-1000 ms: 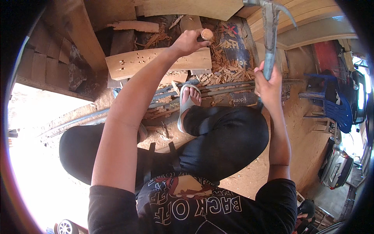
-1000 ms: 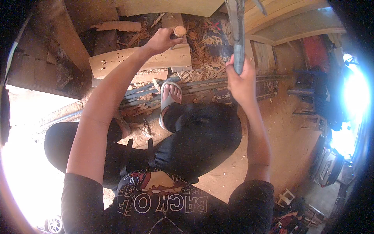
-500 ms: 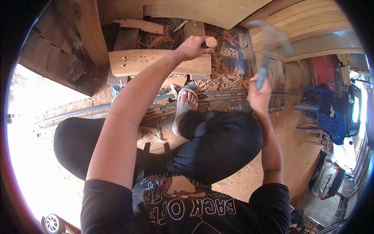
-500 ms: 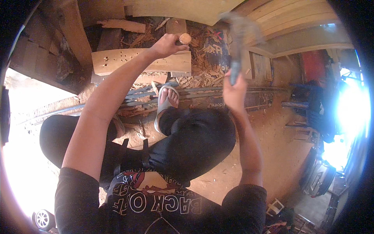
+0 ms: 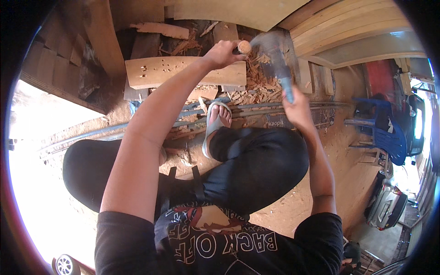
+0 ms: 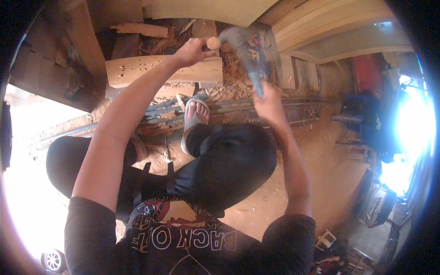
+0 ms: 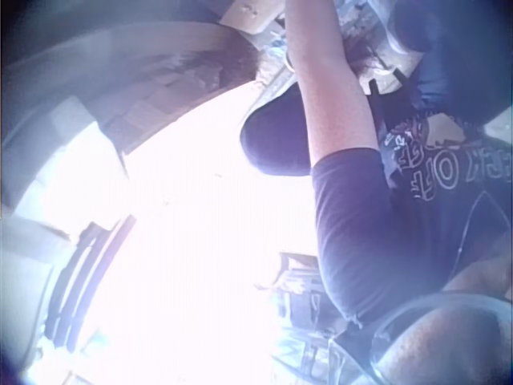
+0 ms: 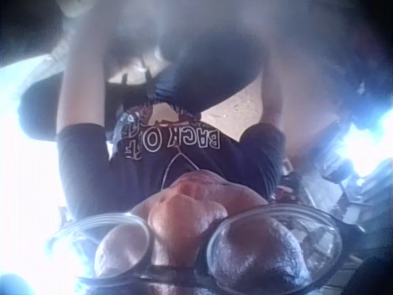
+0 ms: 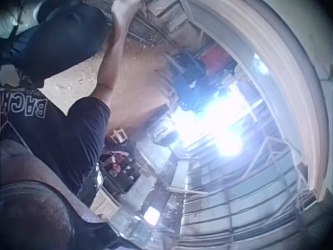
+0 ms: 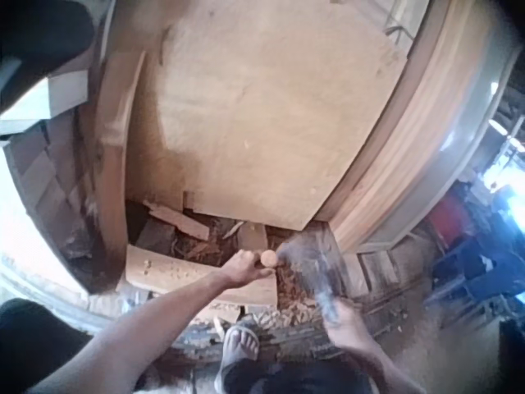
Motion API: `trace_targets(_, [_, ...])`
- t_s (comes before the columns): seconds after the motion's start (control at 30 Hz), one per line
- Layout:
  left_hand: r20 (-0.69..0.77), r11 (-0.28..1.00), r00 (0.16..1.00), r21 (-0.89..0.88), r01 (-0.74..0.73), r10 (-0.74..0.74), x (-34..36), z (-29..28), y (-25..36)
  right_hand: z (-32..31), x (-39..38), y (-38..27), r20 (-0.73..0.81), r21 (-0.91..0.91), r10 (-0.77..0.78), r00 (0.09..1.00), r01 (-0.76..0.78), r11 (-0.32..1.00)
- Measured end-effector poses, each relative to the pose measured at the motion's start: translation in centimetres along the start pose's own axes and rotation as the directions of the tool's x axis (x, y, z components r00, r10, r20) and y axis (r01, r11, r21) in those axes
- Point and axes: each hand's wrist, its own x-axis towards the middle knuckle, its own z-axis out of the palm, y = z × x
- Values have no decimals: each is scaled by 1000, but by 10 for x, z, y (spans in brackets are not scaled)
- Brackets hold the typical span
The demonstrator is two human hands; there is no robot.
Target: The person uses a chisel and hammer to carve a series of holes into a wooden plank. They repeatedly position the chisel and strike it with the hammer to remove wood chips.
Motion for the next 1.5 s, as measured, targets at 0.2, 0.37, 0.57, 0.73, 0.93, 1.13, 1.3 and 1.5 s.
trace_targets(0.2, [-88,996,994,-60,-65,60,-3,4,-4,-24,-12,-7,-48,574,77,996,-36,818])
trace_targets(0.37, [-20,999,1000,-53,11,-12,0,5,-7,-6,-6,-12,-293,341,6,956,99,935])
trace_targets(0.57, [-80,996,993,-14,-88,87,8,4,-14,-12,-8,-2,-113,84,-217,970,227,970])
trace_targets(0.73, [16,998,1000,-65,26,-25,0,4,-8,-19,-13,-7,-310,443,-40,950,181,878])
trace_targets(0.93, [-1,998,1000,-64,6,-6,-4,1,-2,29,-1,19,-80,120,-250,965,258,959])
trace_targets(1.13, [-28,999,998,10,-48,48,-28,11,-47,98,-21,119,-164,430,42,986,33,902])
trace_targets(1.3, [136,819,982,573,30,-131,-82,-18,-100,196,-34,231,102,4,461,882,-464,886])
trace_targets(1.5, [235,703,936,711,18,-262,-101,-33,-99,269,-59,270,122,-134,633,764,-619,774])
